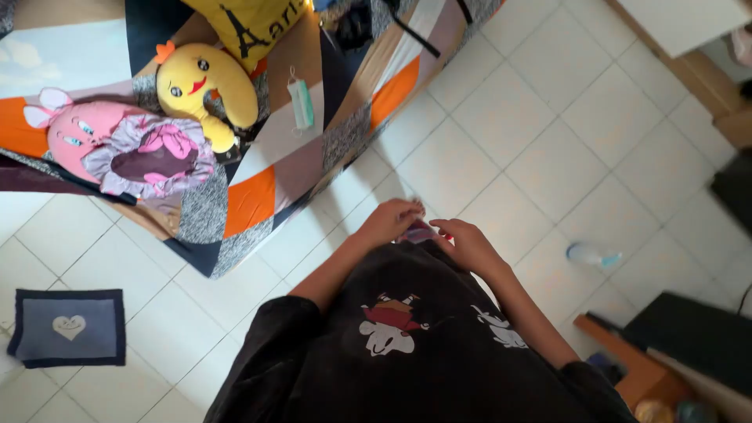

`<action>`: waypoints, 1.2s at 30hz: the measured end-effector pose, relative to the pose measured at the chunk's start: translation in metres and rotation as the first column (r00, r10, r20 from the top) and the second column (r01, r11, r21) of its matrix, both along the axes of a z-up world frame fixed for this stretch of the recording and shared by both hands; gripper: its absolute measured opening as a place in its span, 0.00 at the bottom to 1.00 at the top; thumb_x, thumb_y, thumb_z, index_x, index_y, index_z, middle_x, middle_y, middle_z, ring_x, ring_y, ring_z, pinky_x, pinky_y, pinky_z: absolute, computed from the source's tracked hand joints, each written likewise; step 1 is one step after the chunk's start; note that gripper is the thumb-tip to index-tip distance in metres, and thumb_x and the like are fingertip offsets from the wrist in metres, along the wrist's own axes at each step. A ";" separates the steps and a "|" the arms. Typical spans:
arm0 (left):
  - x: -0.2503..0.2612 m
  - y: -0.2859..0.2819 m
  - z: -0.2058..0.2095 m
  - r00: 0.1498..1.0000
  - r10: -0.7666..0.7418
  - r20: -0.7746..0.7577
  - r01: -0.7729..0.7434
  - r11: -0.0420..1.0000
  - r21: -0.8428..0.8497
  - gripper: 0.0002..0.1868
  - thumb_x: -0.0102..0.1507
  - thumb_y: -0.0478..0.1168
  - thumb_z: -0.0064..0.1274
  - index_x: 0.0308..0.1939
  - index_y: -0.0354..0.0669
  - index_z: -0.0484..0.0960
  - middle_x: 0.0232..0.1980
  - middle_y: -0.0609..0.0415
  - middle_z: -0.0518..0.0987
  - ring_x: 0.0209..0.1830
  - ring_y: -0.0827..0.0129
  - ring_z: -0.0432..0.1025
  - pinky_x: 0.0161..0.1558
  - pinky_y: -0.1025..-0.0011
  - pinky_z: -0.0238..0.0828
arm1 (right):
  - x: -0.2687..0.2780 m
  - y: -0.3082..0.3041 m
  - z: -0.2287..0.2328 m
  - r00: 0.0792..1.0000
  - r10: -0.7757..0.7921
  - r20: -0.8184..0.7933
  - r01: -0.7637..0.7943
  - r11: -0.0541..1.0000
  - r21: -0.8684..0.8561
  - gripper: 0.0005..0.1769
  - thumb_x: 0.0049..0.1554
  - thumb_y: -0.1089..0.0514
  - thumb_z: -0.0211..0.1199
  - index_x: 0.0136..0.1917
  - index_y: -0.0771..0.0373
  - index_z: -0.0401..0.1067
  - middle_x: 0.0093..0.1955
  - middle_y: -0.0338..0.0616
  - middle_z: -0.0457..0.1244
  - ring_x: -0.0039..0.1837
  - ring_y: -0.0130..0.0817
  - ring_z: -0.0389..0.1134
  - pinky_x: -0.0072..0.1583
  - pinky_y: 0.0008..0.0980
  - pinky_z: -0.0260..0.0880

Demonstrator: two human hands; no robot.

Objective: The person takes a laptop out of a bag, places it on a desk, and then retrieves a pair of headphones and a small speaker from a shelf and places them next to the laptop.

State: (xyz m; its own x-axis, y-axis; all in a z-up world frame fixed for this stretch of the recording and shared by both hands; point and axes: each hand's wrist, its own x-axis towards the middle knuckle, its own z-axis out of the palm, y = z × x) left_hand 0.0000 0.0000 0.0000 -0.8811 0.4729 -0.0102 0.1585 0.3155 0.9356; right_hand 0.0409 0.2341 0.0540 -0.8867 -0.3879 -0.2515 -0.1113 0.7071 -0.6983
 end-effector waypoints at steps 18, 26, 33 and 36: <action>-0.212 0.000 -0.038 0.940 0.340 0.009 -0.340 0.940 -0.031 0.11 0.64 0.39 0.56 0.47 0.40 0.86 0.45 0.44 0.83 0.46 0.53 0.79 0.50 0.62 0.75 | -0.321 -0.017 0.017 0.922 0.382 -0.060 -0.383 0.923 -0.020 0.21 0.58 0.55 0.64 0.64 0.59 0.74 0.50 0.49 0.69 0.51 0.46 0.71 0.55 0.42 0.71; -0.352 -0.017 -0.008 0.957 0.279 0.072 -0.267 0.953 -0.145 0.14 0.61 0.40 0.57 0.49 0.41 0.84 0.45 0.44 0.82 0.42 0.53 0.79 0.46 0.61 0.75 | -0.431 -0.010 0.029 0.956 0.294 -0.005 -0.294 0.956 0.002 0.21 0.57 0.54 0.63 0.63 0.57 0.74 0.50 0.50 0.70 0.49 0.48 0.71 0.52 0.42 0.72; -0.385 -0.019 0.017 0.840 0.432 0.329 -0.431 0.899 -0.079 0.14 0.64 0.42 0.54 0.51 0.41 0.82 0.50 0.47 0.79 0.47 0.58 0.79 0.43 0.62 0.79 | -0.529 -0.022 0.006 0.959 0.283 0.020 -0.281 0.958 -0.060 0.19 0.57 0.56 0.62 0.62 0.60 0.74 0.48 0.52 0.69 0.48 0.47 0.72 0.50 0.39 0.73; -0.369 -0.027 -0.022 0.847 0.489 0.207 -0.460 0.871 -0.174 0.11 0.64 0.41 0.57 0.48 0.40 0.83 0.49 0.46 0.83 0.45 0.57 0.80 0.48 0.62 0.76 | -0.575 -0.028 -0.025 0.925 0.380 0.017 -0.374 0.918 -0.134 0.22 0.56 0.57 0.63 0.64 0.62 0.73 0.44 0.52 0.69 0.45 0.48 0.72 0.49 0.41 0.71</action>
